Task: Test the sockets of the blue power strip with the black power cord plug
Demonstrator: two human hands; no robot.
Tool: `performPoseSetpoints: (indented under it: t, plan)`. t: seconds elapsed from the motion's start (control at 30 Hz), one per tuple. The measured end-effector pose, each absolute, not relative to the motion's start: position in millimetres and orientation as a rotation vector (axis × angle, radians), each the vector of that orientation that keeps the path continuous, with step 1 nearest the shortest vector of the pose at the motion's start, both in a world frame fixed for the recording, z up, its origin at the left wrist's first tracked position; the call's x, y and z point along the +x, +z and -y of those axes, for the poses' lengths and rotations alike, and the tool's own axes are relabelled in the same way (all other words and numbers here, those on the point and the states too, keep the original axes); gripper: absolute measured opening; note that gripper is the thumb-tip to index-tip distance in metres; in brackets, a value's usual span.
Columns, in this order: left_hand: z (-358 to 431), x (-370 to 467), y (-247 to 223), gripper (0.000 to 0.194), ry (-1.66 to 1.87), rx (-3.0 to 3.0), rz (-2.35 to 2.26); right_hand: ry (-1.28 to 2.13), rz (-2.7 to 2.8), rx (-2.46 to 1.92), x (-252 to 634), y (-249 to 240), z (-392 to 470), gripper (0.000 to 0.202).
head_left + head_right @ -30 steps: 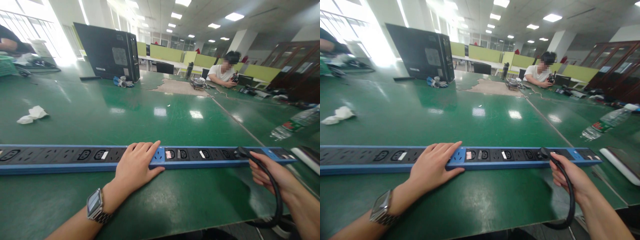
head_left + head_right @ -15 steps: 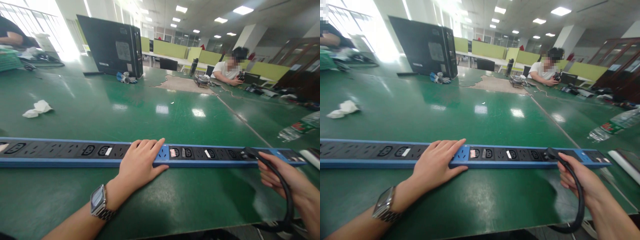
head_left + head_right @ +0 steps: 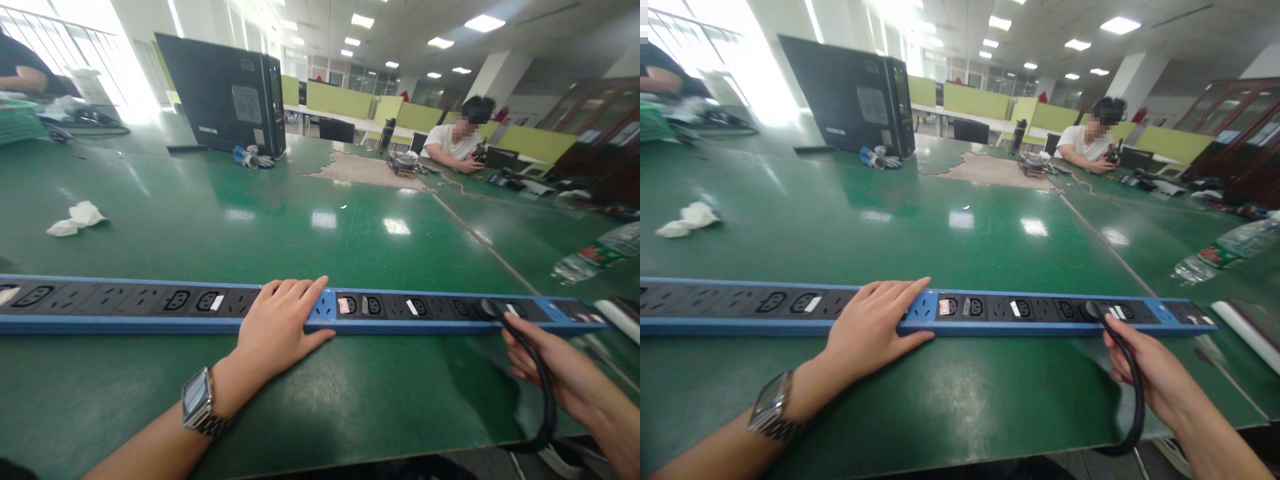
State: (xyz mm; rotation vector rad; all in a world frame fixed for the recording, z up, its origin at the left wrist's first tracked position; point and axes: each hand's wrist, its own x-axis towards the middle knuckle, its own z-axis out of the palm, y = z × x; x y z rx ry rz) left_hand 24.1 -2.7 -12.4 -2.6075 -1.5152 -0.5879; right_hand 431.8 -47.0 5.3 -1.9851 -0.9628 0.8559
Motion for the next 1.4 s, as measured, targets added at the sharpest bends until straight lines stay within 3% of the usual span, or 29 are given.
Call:
performPoseSetpoints:
  t: [0.1,0.2,0.33,0.4,0.47,0.63,0.73,1.0,1.4]
  plan:
    - [4,24,-12,0.082,-0.673,-2.606,1.483,0.985,0.760,-1.787,409,23,44,0.042]
    - [10,29,-9,0.082,-0.944,-2.562,1.309,0.888,0.937,-1.652,346,40,43,0.041]
    - [22,31,-2,0.043,-1.096,-2.562,0.798,1.299,1.796,-1.448,246,61,59,0.035]
    - [25,20,0,0.031,-1.138,-2.569,0.751,1.348,1.965,-1.298,223,65,69,0.030]
    - [26,-3,0,0.030,-1.255,-2.500,0.963,1.146,1.902,-1.328,227,58,72,0.034]
    - [24,-66,-9,0.051,-1.445,-2.207,1.685,0.069,1.637,-1.625,288,-7,44,0.029]
    - [24,-80,-14,0.047,-1.396,-2.284,1.809,-0.231,1.652,-1.531,308,-43,29,0.026]
    - [19,-80,-8,0.050,-1.146,-2.451,1.795,-0.328,1.658,-1.487,306,-53,29,0.024]
    - [14,-88,21,0.040,-0.742,-2.780,1.656,-0.427,1.795,-1.679,302,-63,28,0.042]
